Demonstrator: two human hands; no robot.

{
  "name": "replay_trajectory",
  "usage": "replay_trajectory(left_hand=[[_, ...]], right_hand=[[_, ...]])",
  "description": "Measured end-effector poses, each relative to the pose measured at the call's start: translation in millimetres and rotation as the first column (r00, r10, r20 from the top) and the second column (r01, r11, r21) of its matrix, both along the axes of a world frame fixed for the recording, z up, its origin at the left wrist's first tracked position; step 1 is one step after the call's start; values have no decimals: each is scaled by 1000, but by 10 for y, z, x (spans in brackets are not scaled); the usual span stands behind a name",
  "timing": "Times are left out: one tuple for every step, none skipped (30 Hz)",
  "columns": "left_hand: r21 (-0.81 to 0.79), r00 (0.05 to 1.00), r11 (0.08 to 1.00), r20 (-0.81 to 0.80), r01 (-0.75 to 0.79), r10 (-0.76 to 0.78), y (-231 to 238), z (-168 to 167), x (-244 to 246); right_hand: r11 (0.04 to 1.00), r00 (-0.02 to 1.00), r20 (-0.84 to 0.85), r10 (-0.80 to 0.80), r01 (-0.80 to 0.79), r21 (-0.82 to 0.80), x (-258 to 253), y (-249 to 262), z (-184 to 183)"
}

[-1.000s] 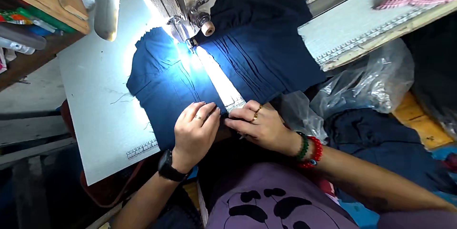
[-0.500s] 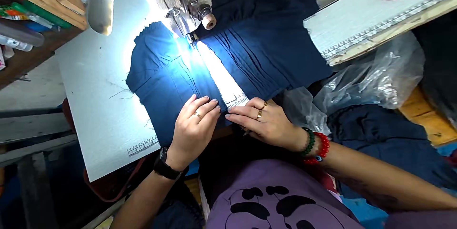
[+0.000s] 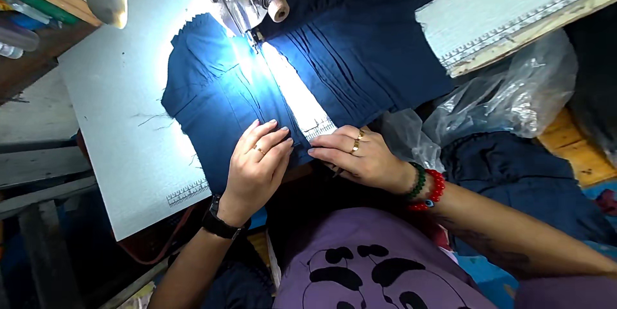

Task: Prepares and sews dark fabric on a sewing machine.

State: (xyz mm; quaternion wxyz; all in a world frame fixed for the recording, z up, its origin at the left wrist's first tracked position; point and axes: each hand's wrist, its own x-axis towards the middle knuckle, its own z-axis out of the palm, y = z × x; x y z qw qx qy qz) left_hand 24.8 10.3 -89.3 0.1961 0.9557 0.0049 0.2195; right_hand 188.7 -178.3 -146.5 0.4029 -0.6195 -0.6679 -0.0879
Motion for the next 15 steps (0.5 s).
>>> replay_trajectory(left_hand=[[7, 1000, 1000, 8, -9, 9, -14, 0, 2], [11, 1000, 1000, 16, -18, 18, -30, 2, 3], [14, 999, 1000, 22, -28, 28, -46, 6, 3], [17, 999, 999, 28, -39, 39, -63, 11, 4], [24, 998, 998, 34, -49, 49, -78, 17, 7], [36, 997, 998, 41, -59, 57, -91, 20, 14], [49, 997, 996, 48, -68, 66, -101, 22, 21], [59, 996, 995, 53, -79, 76, -110, 21, 28], [63, 995, 994, 53, -91, 87, -117, 21, 34], [64, 994, 993, 51, -100, 97, -121, 23, 41], [62, 994, 993, 46, -105, 102, -122, 24, 45], [61, 994, 993, 41, -103, 101, -121, 22, 47], [58, 995, 993, 36, -99, 97, -121, 19, 46], [55, 995, 994, 34, -96, 94, -120, 15, 44], [52, 995, 994, 35, -95, 94, -121, 11, 43]], right_hand=[[1000, 1000, -3, 5, -5, 6, 4, 1, -2], [1000, 1000, -6, 7, -7, 10, 5, 3, -5], [1000, 1000, -10, 8, -8, 12, 7, 5, -6], [1000, 1000, -14, 9, -8, 14, 7, 6, -7], [1000, 1000, -20, 11, -11, 16, 8, 5, -10], [1000, 999, -28, 16, -16, 18, 10, 4, -13], [1000, 999, -32, 21, -20, 22, 12, 5, -13], [999, 999, -38, 27, -26, 25, 16, 7, -10], [999, 998, -48, 32, -31, 28, 19, 9, -3], [999, 997, -70, 33, -31, 35, 21, 14, 13], [999, 994, -103, 30, -25, 48, 23, 21, 32], [998, 990, -142, 23, -14, 59, 23, 28, 53], [998, 984, -177, 13, -1, 64, 22, 32, 72], [998, 979, -203, 4, 9, 66, 22, 37, 87], [998, 977, -214, 1, 14, 64, 23, 39, 99]])
